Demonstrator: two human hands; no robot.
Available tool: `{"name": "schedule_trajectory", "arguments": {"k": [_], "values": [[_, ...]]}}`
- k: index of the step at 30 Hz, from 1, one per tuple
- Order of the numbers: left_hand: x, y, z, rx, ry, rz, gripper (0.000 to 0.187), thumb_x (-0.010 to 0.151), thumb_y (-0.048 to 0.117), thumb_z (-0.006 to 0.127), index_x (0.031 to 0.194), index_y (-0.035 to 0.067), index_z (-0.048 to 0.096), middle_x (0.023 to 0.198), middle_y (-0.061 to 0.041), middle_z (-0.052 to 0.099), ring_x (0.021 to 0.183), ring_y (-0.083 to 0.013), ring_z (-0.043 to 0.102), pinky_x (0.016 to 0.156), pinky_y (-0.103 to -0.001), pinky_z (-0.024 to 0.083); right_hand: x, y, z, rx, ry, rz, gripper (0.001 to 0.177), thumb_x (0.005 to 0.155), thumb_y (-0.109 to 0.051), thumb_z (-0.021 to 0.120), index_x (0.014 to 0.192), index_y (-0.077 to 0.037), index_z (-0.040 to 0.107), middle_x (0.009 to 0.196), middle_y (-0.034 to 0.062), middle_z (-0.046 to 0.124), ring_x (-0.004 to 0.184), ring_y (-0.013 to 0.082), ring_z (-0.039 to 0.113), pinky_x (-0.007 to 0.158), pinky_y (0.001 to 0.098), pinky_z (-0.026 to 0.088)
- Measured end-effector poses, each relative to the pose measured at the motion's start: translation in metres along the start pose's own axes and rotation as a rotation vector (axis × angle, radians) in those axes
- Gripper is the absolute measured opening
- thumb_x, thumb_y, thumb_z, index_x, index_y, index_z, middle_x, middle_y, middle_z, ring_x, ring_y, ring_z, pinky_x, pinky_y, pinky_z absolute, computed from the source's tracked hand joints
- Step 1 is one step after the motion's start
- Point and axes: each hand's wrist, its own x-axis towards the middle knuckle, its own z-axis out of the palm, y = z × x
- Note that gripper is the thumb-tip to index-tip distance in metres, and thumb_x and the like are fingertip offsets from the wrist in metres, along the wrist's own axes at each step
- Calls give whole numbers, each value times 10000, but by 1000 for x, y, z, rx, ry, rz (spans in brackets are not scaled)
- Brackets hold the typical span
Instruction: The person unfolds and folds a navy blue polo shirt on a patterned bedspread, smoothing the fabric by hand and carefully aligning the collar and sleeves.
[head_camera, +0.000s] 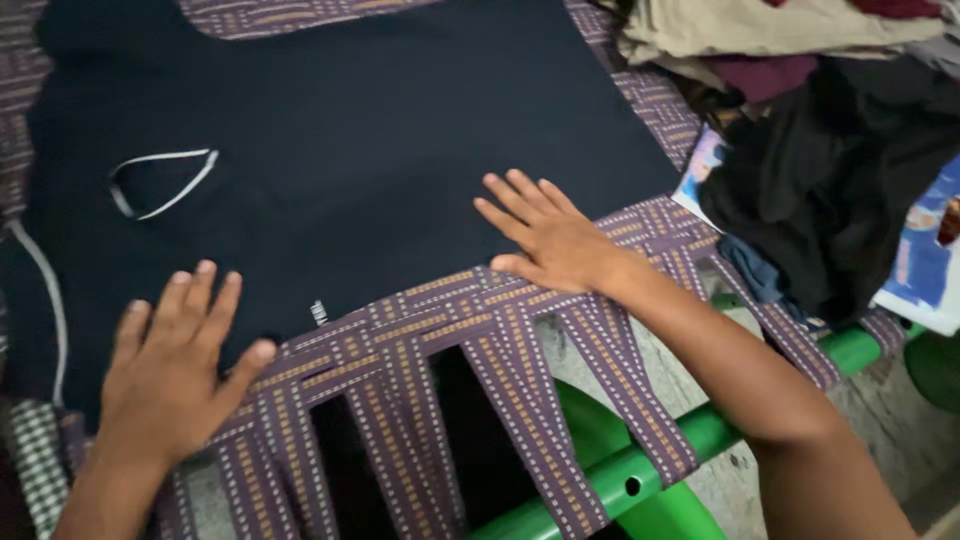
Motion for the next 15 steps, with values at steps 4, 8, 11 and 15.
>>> {"name": "schedule_trajectory", "arguments": {"k": [4, 8, 11, 15], "values": [[-18, -33, 7, -8, 243, -308, 770, 1092, 528, 460, 1584, -64, 482, 1610, -276, 464, 1521, -380, 399, 1144, -563, 375, 0, 57, -3, -86, -158, 210, 703, 1016, -488, 483, 1573, -71, 378, 1664, 188, 320, 1579, 352, 251, 1247, 492, 260], [-19, -52, 6, -54, 228, -360, 646, 1056, 494, 563, 1450, -18, 540, 1518, -203, 559, 1432, -344, 495, 1086, -551, 432, 2, 75, -12, -292, -87, 437, 808, 986, -525, 547, 1547, 24, 357, 1586, 280, 299, 1424, 446, 275, 1088, 581, 294], [-17, -54, 1, -70, 219, -372, 654, 952, 420, 667, 1415, -27, 548, 1438, -216, 580, 1351, -363, 531, 1004, -544, 453, 23, 24, -24, -415, 110, 394, 826, 963, -523, 633, 1500, 76, 439, 1490, 324, 453, 1340, 477, 441, 1089, 552, 400], [-27, -54, -29, -189, 91, -455, 651, 865, 273, 745, 1439, 34, 555, 1368, -197, 613, 1254, -379, 588, 985, -518, 500, 98, -81, -25, 6, 212, 7, 657, 959, -371, 711, 1441, 23, 499, 1463, 229, 579, 1323, 392, 592, 1106, 469, 472]]}}
